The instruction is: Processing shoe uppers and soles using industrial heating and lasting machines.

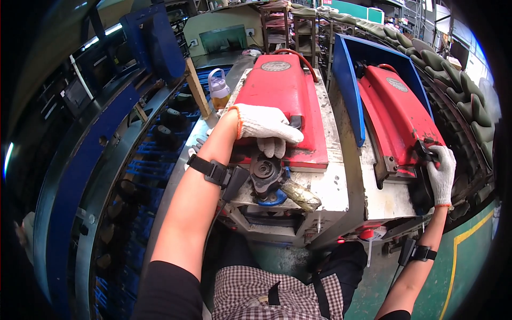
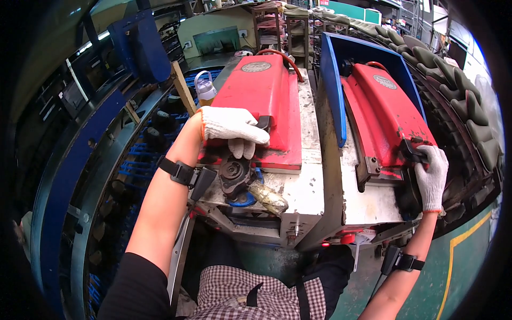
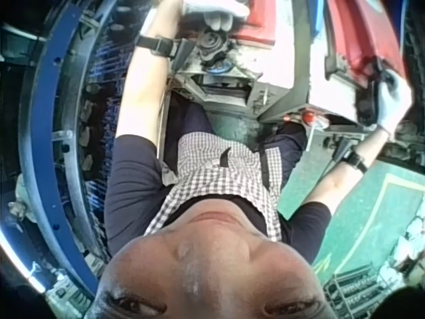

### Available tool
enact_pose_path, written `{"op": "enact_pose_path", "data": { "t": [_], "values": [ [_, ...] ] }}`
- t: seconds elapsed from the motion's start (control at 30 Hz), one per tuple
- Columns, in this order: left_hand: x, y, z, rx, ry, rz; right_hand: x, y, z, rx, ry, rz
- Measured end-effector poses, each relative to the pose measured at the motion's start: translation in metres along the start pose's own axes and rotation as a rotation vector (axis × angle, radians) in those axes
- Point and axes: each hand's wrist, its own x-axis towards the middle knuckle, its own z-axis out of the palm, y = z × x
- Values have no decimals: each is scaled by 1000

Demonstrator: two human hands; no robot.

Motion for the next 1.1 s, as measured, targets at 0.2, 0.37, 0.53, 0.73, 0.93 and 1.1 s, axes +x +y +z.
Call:
{"op": "enact_pose_path", "data": {
  "t": [0.2,0.37,0.53,0.73,0.93,1.1],
  "values": [
    [1,7,5,16,-6,26,-17,-9,-5,284,116,240],
    [-6,-7,0,48,22,4,0,-194,34,302,64,-233],
    [-6,4,15,170,185,100,-12,-300,69,1366,-836,625],
    [-16,-3,12,235,232,144,-47,-387,59,1010,-760,-49],
    [-29,-5,-5,662,411,343,-22,-381,74,965,-740,-67],
    [-50,10,-48,679,700,449,12,-341,54,991,-645,-192]
  ]
}}
